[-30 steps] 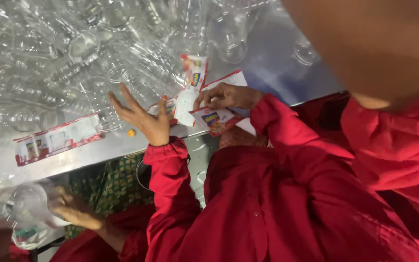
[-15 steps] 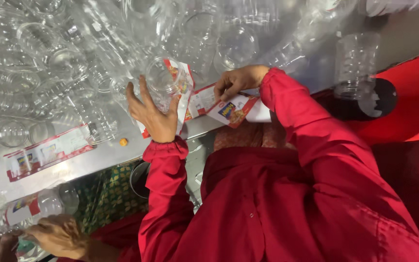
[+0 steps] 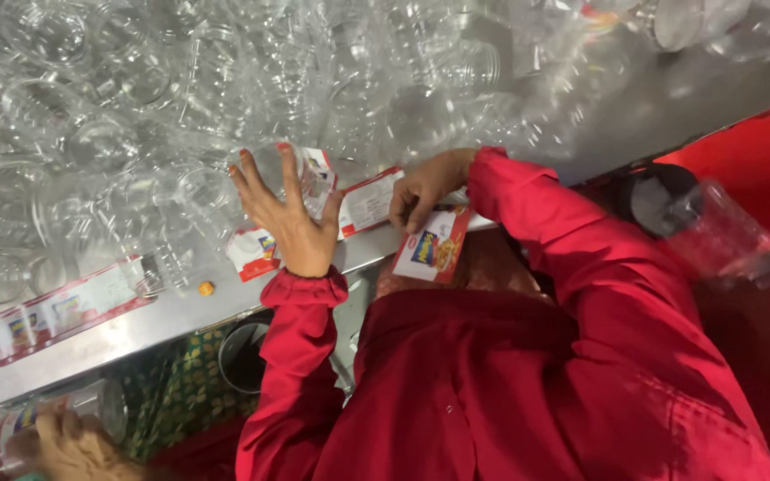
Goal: The person applies adhesive labels to clear plastic containers by hand at a workstation. The person peels labels from sheets, positions them on the containers, and smooths them down.
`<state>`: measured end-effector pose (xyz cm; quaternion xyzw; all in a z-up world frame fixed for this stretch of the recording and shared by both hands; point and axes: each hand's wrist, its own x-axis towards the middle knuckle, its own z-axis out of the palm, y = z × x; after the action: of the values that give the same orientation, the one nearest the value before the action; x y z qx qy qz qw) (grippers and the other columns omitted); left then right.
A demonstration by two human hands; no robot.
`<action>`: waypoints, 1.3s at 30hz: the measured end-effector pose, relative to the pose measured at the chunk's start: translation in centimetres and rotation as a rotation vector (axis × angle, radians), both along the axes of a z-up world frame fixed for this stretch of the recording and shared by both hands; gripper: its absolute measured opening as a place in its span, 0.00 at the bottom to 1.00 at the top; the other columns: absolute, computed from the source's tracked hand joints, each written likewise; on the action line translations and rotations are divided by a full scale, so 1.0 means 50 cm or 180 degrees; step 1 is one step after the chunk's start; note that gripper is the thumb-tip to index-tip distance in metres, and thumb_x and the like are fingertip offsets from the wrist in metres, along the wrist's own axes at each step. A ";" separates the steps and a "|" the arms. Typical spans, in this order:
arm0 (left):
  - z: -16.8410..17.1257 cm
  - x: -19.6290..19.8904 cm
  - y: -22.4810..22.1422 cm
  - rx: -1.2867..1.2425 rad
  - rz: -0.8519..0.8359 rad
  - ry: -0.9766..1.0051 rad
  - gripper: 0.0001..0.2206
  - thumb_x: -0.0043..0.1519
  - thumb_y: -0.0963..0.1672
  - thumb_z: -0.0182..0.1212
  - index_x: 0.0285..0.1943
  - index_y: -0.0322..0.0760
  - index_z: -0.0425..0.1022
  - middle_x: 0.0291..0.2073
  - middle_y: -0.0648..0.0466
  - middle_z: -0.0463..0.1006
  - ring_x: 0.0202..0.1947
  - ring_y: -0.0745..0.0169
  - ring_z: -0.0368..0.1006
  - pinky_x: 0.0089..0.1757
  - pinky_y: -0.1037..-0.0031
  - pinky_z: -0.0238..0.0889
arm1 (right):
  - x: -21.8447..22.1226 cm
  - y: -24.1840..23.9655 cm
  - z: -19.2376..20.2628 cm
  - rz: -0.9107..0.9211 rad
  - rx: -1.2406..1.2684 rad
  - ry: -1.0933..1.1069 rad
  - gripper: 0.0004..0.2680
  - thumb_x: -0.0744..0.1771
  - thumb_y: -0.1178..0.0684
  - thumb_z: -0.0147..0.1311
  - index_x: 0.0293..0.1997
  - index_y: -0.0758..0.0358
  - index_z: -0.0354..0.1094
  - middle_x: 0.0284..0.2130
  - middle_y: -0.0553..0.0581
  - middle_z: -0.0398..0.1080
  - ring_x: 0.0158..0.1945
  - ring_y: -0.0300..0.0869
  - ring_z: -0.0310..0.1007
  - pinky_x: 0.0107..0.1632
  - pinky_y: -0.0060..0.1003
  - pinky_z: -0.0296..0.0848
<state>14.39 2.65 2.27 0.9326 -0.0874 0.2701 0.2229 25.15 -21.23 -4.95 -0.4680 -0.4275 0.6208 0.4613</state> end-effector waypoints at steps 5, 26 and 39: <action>-0.003 0.006 -0.003 0.0103 0.0064 -0.0039 0.37 0.65 0.54 0.69 0.82 0.47 0.57 0.80 0.38 0.43 0.79 0.25 0.32 0.70 0.32 0.34 | -0.014 -0.023 0.005 0.0265 0.0117 0.0268 0.07 0.68 0.55 0.58 0.41 0.71 0.70 0.29 0.49 0.74 0.32 0.30 0.70 0.36 0.29 0.69; 0.012 -0.048 -0.057 -0.0120 0.0303 -0.0182 0.31 0.65 0.47 0.66 0.78 0.39 0.61 0.78 0.37 0.49 0.80 0.25 0.38 0.71 0.37 0.37 | 0.012 -0.089 -0.030 -0.0287 0.0411 -0.0295 0.09 0.68 0.53 0.60 0.43 0.72 0.74 0.31 0.52 0.77 0.33 0.31 0.73 0.36 0.29 0.71; -0.069 -0.265 0.049 0.0437 0.1056 -0.0097 0.39 0.61 0.58 0.68 0.76 0.37 0.62 0.76 0.32 0.50 0.76 0.22 0.39 0.67 0.33 0.36 | 0.003 -0.104 -0.025 -0.0348 0.0553 -0.0230 0.09 0.67 0.54 0.61 0.43 0.72 0.74 0.31 0.52 0.76 0.34 0.31 0.73 0.36 0.29 0.72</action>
<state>1.15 5.11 -1.16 0.9430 0.0460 0.3106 0.1098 25.31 -26.45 -6.19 -0.4710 -0.4700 0.5379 0.5177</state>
